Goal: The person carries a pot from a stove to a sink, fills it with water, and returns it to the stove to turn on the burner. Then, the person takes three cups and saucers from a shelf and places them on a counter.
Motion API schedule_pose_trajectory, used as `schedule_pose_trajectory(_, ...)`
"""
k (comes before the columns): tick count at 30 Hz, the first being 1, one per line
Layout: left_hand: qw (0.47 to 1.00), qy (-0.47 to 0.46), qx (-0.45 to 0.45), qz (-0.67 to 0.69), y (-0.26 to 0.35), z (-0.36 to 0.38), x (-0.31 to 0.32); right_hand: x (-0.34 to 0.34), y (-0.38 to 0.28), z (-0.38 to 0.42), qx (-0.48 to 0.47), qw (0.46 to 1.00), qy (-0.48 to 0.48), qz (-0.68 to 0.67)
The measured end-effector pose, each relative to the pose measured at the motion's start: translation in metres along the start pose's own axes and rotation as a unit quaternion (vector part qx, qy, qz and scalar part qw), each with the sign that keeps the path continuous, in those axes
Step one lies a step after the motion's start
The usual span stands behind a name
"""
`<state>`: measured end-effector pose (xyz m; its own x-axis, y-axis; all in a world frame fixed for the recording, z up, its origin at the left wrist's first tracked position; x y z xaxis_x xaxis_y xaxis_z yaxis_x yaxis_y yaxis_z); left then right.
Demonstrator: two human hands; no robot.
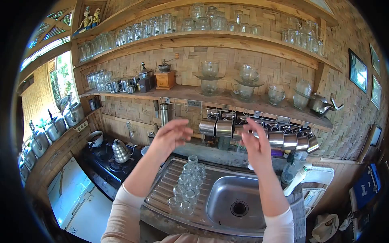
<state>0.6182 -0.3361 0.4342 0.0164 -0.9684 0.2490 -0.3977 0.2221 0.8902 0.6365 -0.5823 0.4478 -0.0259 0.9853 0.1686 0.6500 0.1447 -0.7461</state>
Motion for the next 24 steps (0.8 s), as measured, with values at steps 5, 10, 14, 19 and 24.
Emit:
schedule_pose_trajectory(5,0.994,0.073,-0.071,0.045,0.000,-0.102,-0.024,0.045,0.040,-0.094,0.027,0.999,-0.008,0.036)
schedule_pose_trajectory(10,0.985,0.079,-0.101,0.115,-0.004,-0.177,-0.034,0.081,0.097,-0.160,0.111,0.989,0.014,0.097)
schedule_pose_trajectory(14,0.979,0.115,-0.136,0.099,-0.019,-0.222,-0.034,0.102,0.127,-0.200,0.163,0.983,0.015,0.088)
schedule_pose_trajectory(19,0.980,0.133,-0.145,0.033,-0.028,-0.252,-0.025,0.117,0.142,-0.224,0.178,0.975,0.055,0.120)
schedule_pose_trajectory(24,0.978,0.145,-0.137,0.063,-0.030,-0.270,-0.027,0.126,0.153,-0.231,0.182,0.976,0.052,0.104)
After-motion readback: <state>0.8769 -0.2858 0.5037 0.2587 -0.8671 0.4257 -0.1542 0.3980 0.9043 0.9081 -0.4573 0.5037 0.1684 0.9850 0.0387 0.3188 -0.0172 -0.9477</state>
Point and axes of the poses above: each hand's wrist, its own z-axis away from the middle knuckle, its own x-axis out of the palm, y = z × x, the point moved 7 cm from there along -z, towards the middle knuckle, and after that the axes turned 13 degrees about y, right-handed, at the moved point
